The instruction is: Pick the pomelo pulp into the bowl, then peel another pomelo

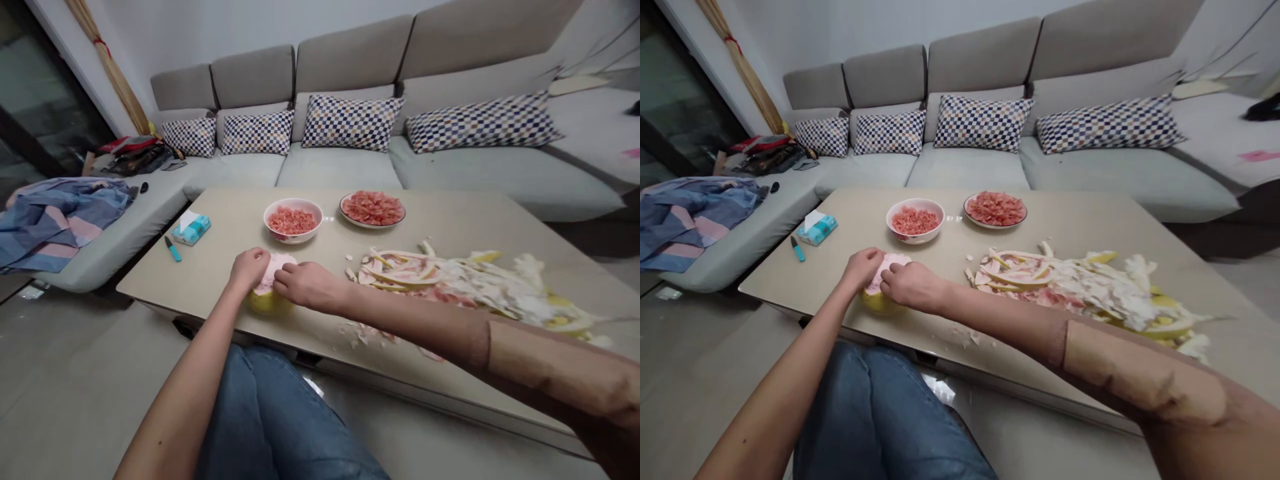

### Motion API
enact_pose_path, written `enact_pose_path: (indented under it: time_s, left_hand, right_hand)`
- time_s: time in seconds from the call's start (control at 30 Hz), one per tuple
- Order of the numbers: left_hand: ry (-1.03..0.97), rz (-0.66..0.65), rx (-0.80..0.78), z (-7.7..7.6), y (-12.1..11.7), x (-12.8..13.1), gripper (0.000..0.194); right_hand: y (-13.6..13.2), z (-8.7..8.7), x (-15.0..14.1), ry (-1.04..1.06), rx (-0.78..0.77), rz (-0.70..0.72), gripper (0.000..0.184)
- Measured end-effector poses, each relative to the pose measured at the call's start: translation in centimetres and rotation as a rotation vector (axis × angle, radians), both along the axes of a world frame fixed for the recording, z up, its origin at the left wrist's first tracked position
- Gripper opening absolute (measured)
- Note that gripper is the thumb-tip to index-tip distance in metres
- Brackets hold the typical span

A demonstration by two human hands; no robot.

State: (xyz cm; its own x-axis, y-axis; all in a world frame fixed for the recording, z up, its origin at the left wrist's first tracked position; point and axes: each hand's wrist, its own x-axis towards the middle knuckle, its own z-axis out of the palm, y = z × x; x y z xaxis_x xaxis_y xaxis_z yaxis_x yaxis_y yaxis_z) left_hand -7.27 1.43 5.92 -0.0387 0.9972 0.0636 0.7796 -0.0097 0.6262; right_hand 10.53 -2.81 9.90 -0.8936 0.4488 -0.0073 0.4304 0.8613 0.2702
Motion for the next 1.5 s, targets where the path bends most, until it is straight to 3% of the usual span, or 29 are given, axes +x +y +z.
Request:
enact_pose_path:
  time_s: [0.1,0.27,0.5,0.6,0.7,0.83,0.93,1.1,1.27,1.5]
  left_hand:
    - [0.019,0.014,-0.009,0.1,0.1,0.4,0.03]
    - [0.042,0.023,-0.003,0.2,0.0,0.7,0.029]
    - [0.02,0.013,0.016,0.1,-0.4,0.6,0.029]
    - [-0.002,0.01,0.026,0.0,-0.7,0.4,0.03]
    - [-0.023,0.011,0.03,-0.2,-0.8,0.1,0.03]
    - [-0.044,0.008,0.042,-0.4,-0.9,0.0,0.031]
    - [-0.051,-0.008,0.061,-0.4,-1.1,0.0,0.03]
    - [-0.054,-0.027,0.095,-0.5,-1.4,0.0,0.03]
    - [-0.047,-0.036,0.129,-0.7,-1.5,-0.1,0.031]
    - [-0.002,-0.037,0.186,-0.5,-2.4,0.3,0.03]
  right_hand:
    - [0.1,-0.5,-0.5,0.003,0.001,0.009,0.025]
    - [0.5,-1.2,-0.9,0.112,-0.064,-0.136,0.019]
    - [1.2,-1.6,0.5,0.612,-0.22,-0.372,0.005]
    - [1.1,-1.8,1.1,0.759,-0.304,-0.382,0.005]
    - [0.3,-2.0,1.5,0.725,-0.302,-0.362,0.017]
    - [-1.2,-2.4,1.2,0.581,-0.273,-0.54,0.037]
    - [-1.6,-2.3,0.7,0.513,-0.312,-0.624,0.03]
    - [-0.6,-2.1,0.8,0.495,-0.329,-0.634,0.015]
    - [0.5,-3.0,1.5,0.593,-0.33,-0.664,0.019]
    - [1.3,-3.2,1.8,0.578,-0.34,-0.71,0.02]
